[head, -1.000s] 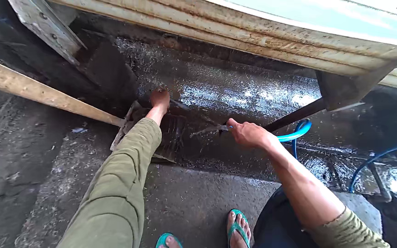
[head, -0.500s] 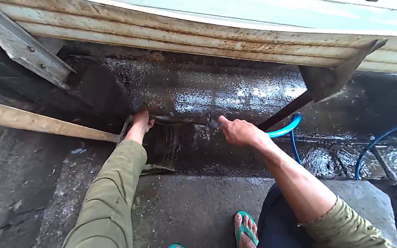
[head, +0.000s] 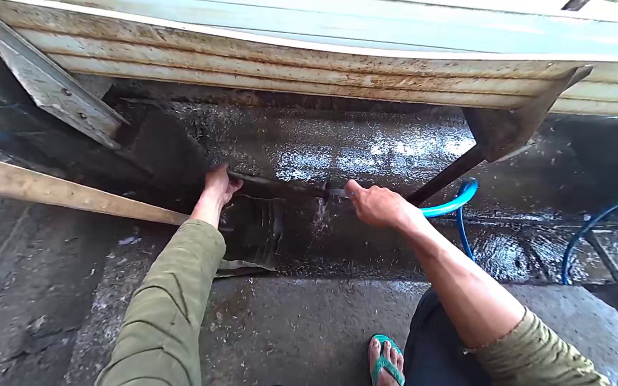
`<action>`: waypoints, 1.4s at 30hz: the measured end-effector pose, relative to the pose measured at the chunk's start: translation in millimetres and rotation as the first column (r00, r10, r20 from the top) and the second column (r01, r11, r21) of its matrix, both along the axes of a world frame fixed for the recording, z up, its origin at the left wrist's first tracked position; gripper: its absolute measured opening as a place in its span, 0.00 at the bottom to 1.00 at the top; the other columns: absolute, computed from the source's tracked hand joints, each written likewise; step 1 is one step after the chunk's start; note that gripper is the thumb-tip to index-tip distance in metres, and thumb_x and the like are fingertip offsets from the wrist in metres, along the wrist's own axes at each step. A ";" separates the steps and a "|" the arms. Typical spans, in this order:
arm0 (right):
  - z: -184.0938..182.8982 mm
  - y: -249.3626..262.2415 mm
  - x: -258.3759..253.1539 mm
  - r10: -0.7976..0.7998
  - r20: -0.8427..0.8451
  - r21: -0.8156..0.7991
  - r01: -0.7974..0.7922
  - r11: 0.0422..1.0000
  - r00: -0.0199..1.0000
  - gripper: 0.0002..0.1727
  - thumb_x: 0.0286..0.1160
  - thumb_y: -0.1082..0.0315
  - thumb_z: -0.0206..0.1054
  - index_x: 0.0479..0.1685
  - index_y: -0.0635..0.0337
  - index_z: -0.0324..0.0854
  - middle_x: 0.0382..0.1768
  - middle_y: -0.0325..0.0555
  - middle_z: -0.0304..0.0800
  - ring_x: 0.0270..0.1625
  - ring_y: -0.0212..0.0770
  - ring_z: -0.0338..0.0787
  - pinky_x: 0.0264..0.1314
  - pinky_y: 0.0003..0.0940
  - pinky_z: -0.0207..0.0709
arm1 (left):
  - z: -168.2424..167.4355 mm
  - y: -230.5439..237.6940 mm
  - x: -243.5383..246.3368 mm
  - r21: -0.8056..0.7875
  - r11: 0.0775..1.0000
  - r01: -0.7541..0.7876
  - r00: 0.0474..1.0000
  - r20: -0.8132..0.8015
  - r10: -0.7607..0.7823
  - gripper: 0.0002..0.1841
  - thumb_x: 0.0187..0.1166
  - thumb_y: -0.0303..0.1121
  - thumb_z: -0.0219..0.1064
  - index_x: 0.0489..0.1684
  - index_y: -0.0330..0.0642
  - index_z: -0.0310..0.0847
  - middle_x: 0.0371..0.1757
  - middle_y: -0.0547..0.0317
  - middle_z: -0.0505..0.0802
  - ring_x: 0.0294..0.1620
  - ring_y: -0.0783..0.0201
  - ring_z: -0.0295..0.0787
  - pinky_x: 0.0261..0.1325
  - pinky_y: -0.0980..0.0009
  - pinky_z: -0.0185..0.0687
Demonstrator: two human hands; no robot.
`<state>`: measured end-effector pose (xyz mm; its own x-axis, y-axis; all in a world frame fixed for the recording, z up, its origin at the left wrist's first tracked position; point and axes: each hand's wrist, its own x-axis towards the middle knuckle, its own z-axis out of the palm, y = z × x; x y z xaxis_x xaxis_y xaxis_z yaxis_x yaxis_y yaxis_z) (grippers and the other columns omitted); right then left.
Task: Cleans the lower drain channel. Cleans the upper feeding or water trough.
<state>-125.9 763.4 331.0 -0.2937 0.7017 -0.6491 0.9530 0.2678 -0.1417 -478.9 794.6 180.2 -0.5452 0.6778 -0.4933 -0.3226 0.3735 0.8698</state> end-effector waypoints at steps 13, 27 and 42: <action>6.1 -12.3 -15.7 0.059 -0.058 0.019 -0.058 0.998 0.997 0.22 0.95 0.58 0.44 0.82 0.45 0.64 0.53 0.62 0.90 0.60 0.66 0.89 0.59 0.66 0.79 | 57.1 16.7 85.3 0.307 0.716 0.627 0.714 -0.594 -0.370 0.13 0.73 0.25 0.64 0.53 0.28 0.76 0.36 0.53 0.83 0.31 0.66 0.80 0.40 0.65 0.82; 15.2 -16.1 -9.8 0.028 -0.163 0.075 -0.016 0.997 0.986 0.22 0.96 0.56 0.42 0.82 0.47 0.64 0.50 0.61 0.90 0.59 0.65 0.90 0.59 0.64 0.79 | 56.7 -4.5 169.9 -0.149 0.170 0.974 -0.086 -0.940 -0.329 0.08 0.63 0.26 0.78 0.29 0.29 0.86 0.36 0.42 0.92 0.40 0.48 0.92 0.48 0.52 0.88; 18.9 -12.1 8.1 0.014 -0.098 -0.012 -0.015 1.000 0.995 0.24 0.94 0.54 0.46 0.85 0.45 0.60 0.54 0.62 0.90 0.63 0.65 0.89 0.60 0.67 0.78 | 41.9 -16.8 211.9 -0.806 0.007 0.591 -0.580 -0.431 -0.691 0.16 0.85 0.35 0.61 0.61 0.34 0.85 0.64 0.38 0.89 0.69 0.38 0.85 0.65 0.36 0.79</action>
